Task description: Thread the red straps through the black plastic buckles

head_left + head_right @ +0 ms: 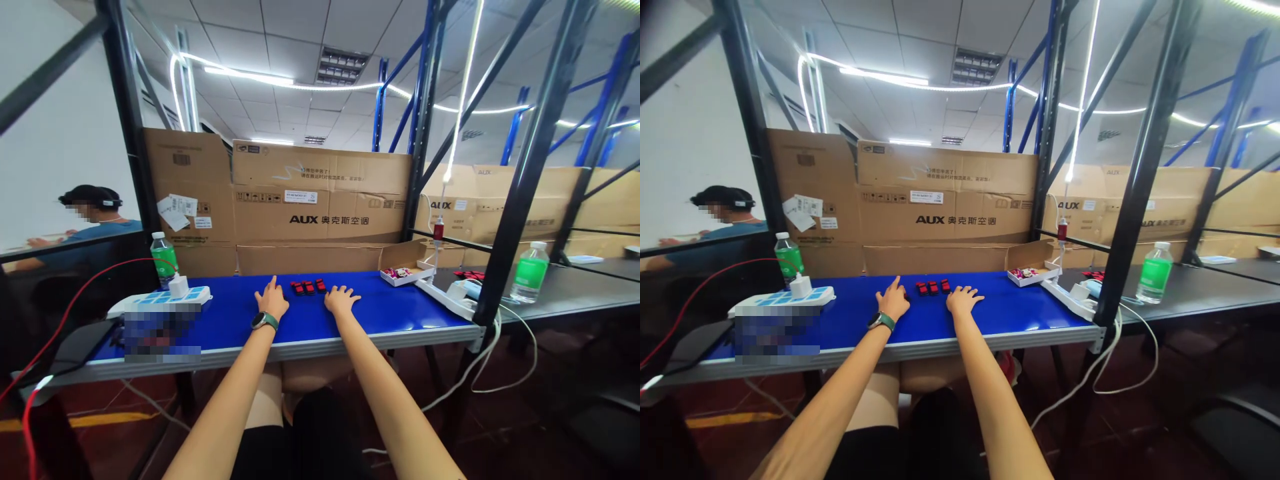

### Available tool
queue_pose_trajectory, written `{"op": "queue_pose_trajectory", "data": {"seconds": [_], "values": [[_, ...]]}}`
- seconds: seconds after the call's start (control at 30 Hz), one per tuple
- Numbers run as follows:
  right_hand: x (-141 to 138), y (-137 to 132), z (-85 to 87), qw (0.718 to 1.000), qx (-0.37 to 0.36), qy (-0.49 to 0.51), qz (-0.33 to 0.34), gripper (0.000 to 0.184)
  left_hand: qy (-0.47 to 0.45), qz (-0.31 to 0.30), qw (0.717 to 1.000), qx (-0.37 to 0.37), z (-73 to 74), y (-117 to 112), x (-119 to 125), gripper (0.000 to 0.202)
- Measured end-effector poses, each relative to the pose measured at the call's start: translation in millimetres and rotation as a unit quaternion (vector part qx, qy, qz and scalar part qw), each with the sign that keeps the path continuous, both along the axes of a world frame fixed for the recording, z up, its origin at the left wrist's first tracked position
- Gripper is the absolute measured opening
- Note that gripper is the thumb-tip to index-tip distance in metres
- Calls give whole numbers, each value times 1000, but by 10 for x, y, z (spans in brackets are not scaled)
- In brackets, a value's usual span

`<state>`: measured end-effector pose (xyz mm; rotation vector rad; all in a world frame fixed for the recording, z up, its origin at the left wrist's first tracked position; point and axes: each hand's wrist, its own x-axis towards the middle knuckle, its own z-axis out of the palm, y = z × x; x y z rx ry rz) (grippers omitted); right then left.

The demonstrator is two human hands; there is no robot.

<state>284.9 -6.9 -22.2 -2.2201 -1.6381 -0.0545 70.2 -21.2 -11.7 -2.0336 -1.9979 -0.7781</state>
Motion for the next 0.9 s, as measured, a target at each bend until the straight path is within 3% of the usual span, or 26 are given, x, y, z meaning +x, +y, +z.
{"op": "queue_pose_trajectory", "data": {"seconds": [0.2, 0.33, 0.4, 0.47, 0.53, 0.6, 0.67, 0.8, 0.9], "values": [[11, -5, -39, 1000, 20, 0, -3, 50, -5, -6, 1000, -28, 33, -30, -6, 30], [-24, -96, 57, 994, 107, 13, 16, 46, 8, -21, 1000, 0, 40, -32, 0, 20], [-66, -162, 150, 982, 154, 12, 107, 41, 10, -34, 999, 5, 57, -32, 14, 24], [-126, -222, 232, 953, 172, -2, 251, 37, 0, -58, 998, 18, 80, -29, 39, 31], [-193, -257, 278, 916, 164, -12, 366, 40, -10, -117, 993, 27, 98, -19, 70, 35], [-245, -259, 285, 900, 139, -6, 414, 38, -12, -203, 979, 26, 102, 1, 99, 34], [-262, -232, 271, 905, 122, 18, 408, 28, -19, -267, 963, 20, 92, 22, 116, 33], [-203, -164, 238, 928, 136, 75, 339, 21, -67, -310, 948, 27, 81, 12, 103, 26], [-147, -144, 223, 923, 157, 116, 333, 25, -52, -342, 937, 48, 117, -58, 82, 45]]}}
